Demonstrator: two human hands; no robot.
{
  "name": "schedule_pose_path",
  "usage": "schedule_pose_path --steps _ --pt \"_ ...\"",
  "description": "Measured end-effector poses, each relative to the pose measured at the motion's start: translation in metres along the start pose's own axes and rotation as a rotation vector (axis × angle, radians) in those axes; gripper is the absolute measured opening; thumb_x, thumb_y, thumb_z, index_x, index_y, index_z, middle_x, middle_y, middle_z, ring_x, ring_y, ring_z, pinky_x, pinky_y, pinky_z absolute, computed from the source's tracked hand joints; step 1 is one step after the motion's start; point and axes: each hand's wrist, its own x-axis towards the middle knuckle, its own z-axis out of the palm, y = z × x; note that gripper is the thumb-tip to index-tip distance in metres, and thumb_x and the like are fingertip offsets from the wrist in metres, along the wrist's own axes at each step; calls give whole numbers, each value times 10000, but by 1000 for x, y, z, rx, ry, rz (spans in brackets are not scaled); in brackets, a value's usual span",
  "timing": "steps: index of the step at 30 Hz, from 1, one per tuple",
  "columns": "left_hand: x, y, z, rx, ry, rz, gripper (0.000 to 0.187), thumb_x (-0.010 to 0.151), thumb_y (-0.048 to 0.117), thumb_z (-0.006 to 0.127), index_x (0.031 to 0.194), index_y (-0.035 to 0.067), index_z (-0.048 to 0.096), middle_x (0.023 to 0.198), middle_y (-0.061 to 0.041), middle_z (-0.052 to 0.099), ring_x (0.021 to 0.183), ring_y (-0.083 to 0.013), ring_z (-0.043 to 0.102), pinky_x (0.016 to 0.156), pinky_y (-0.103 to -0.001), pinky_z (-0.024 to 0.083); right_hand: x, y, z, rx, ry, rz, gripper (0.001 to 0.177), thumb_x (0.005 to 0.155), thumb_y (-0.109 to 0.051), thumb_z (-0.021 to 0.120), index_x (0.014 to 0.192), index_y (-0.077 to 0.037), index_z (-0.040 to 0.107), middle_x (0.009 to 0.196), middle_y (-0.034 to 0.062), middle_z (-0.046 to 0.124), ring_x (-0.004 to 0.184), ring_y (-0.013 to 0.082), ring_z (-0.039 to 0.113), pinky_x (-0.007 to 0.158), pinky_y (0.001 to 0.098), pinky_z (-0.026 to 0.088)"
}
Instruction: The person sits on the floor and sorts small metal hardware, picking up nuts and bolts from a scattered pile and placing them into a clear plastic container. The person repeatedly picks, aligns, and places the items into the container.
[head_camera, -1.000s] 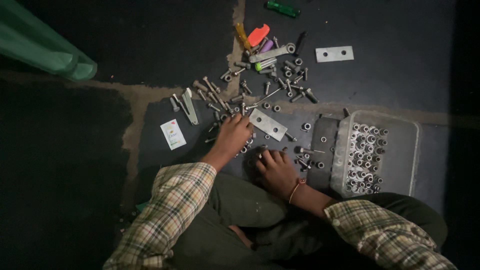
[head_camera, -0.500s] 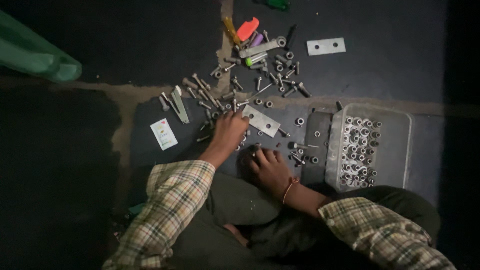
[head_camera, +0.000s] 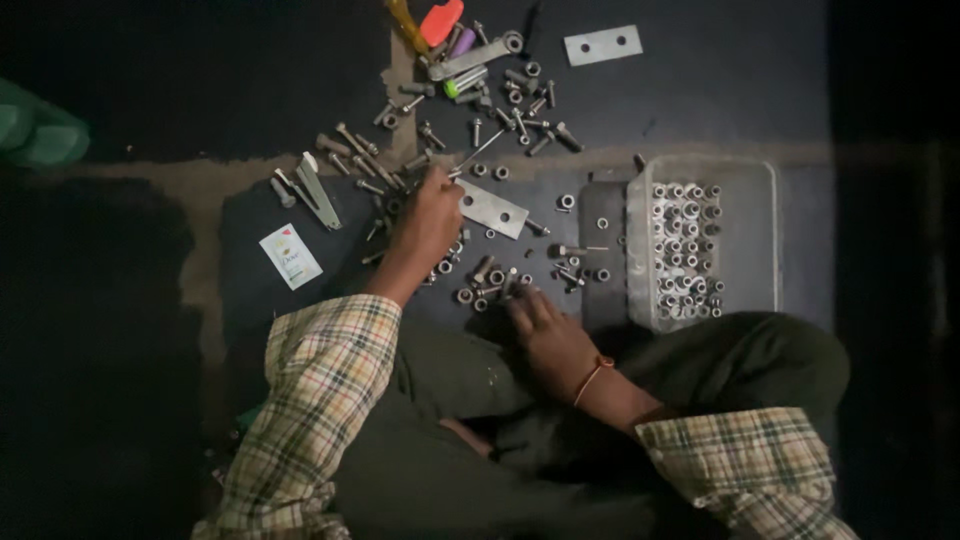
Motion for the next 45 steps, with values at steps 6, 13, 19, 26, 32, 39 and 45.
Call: schedule_pose_path --steps 6,13,19,26,32,39,45 --pt "1 -11 8 -67 76 24 190 881 -18 587 1017 -72 707 1057 -260 623 987 -434 645 880 -476 532 -9 10 -2 60 69 95 522 891 -154 576 1387 -6 507 1435 225 525 1212 419 597 945 489 534" --pt "44 -51 37 10 11 -50 224 843 -42 559 1021 -58 695 1024 -306 622 978 -474 617 875 -514 510 8 35 -6 128 107 120 472 938 -154 565 1389 -19 524 1400 199 561 1183 413 619 958 466 548" --pt "135 -94 60 80 -220 -390 189 969 121 586 1015 -17 707 1072 -296 671 1033 -454 670 901 -536 536 5 31 -14 144 166 94 472 884 -133 596 1344 -34 556 1389 197 567 1239 399 560 975 468 525" --pt "184 -138 54 141 36 -294 327 979 127 654 1292 37 675 1135 -294 686 1090 -443 691 948 -473 558 3 22 -28 119 -59 219 553 811 -166 617 1346 -50 541 1390 216 534 1262 403 521 904 475 511" --pt "185 -123 38 13 336 -12 762 855 -3 715 1516 -19 335 1225 -377 574 1058 -491 669 848 -454 598 4 20 -32 93 40 188 513 868 -174 614 1363 -55 548 1432 202 532 1321 382 514 955 477 498" --pt "131 -68 20 46 58 -163 301 875 30 670 1175 16 641 1020 -234 697 946 -390 711 820 -464 563 -14 21 -20 161 32 123 592 822 -256 676 1350 -29 533 1404 225 529 1208 408 549 865 489 528" --pt "67 -7 7 17 -49 -66 150 839 65 738 984 33 758 935 -201 728 840 -357 722 737 -456 567 -20 50 -3 -100 44 460 452 961 -145 601 1400 -62 530 1184 168 620 1045 361 663 866 447 577"
